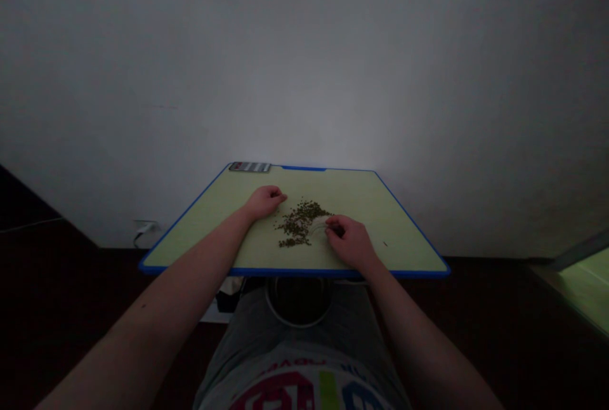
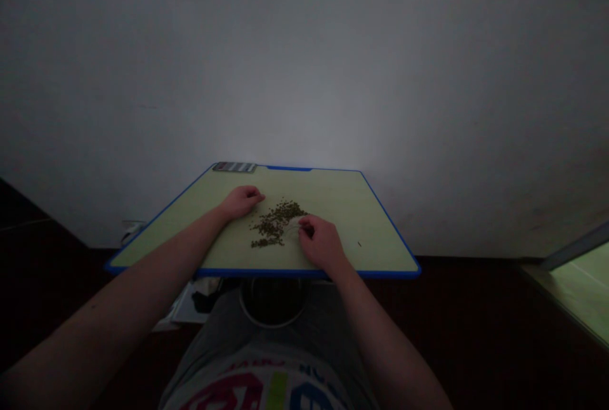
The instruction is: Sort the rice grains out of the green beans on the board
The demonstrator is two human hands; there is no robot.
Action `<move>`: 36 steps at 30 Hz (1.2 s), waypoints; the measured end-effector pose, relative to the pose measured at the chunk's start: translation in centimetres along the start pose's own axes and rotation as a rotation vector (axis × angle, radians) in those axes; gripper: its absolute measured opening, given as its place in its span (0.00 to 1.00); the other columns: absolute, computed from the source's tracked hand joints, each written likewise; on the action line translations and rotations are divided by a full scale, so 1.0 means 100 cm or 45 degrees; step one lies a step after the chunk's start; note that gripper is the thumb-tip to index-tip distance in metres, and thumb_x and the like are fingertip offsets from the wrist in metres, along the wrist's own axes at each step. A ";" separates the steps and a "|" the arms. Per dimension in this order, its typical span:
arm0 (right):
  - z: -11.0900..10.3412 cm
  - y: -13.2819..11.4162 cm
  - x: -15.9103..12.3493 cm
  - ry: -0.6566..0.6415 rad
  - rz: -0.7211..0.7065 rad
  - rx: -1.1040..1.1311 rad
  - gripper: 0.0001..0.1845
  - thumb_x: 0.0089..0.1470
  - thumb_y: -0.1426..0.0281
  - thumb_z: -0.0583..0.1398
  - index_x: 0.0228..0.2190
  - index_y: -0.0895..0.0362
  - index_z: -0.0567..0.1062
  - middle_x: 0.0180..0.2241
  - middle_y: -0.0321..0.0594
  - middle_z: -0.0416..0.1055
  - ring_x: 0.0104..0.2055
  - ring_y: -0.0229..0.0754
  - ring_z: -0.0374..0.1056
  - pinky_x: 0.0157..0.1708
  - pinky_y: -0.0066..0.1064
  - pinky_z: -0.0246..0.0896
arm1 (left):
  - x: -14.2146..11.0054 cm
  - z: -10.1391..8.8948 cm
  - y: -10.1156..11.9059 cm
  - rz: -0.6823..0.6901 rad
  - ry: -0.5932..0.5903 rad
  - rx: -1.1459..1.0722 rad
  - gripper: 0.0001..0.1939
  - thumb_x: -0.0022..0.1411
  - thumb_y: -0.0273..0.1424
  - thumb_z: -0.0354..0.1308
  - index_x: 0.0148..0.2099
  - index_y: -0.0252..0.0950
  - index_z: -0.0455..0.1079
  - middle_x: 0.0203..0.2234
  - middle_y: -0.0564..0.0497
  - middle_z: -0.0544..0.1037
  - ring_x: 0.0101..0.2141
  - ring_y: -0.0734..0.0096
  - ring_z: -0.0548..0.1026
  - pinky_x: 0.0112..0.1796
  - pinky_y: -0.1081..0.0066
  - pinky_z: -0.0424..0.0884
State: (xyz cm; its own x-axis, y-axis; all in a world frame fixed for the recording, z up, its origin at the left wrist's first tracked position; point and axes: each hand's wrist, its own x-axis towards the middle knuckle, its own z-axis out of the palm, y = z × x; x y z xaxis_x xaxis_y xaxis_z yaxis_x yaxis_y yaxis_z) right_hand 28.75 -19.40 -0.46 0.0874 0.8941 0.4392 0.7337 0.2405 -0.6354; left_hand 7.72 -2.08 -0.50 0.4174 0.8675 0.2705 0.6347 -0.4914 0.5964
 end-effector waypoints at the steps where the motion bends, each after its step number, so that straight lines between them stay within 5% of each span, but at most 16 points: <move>1: 0.000 0.000 0.000 -0.006 -0.003 0.005 0.10 0.46 0.72 0.57 0.34 0.56 0.73 0.29 0.37 0.74 0.30 0.38 0.69 0.34 0.30 0.63 | 0.000 0.000 0.001 -0.008 -0.003 -0.002 0.17 0.51 0.44 0.50 0.24 0.34 0.66 0.16 0.55 0.65 0.21 0.75 0.63 0.24 0.73 0.57; 36: -0.015 -0.011 -0.019 -0.386 -0.006 0.169 0.10 0.46 0.73 0.57 0.34 0.57 0.72 0.27 0.36 0.72 0.28 0.37 0.67 0.29 0.27 0.60 | -0.001 -0.002 -0.001 -0.009 0.003 0.010 0.18 0.50 0.45 0.51 0.25 0.34 0.68 0.16 0.54 0.66 0.22 0.74 0.63 0.24 0.73 0.56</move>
State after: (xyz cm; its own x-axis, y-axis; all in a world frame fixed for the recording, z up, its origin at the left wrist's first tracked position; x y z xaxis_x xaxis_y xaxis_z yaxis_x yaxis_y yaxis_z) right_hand 28.80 -22.00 0.39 -0.1350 0.9598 0.2462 0.6375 0.2744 -0.7199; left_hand 7.48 -2.08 -0.46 0.4114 0.8712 0.2680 0.6427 -0.4858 0.5924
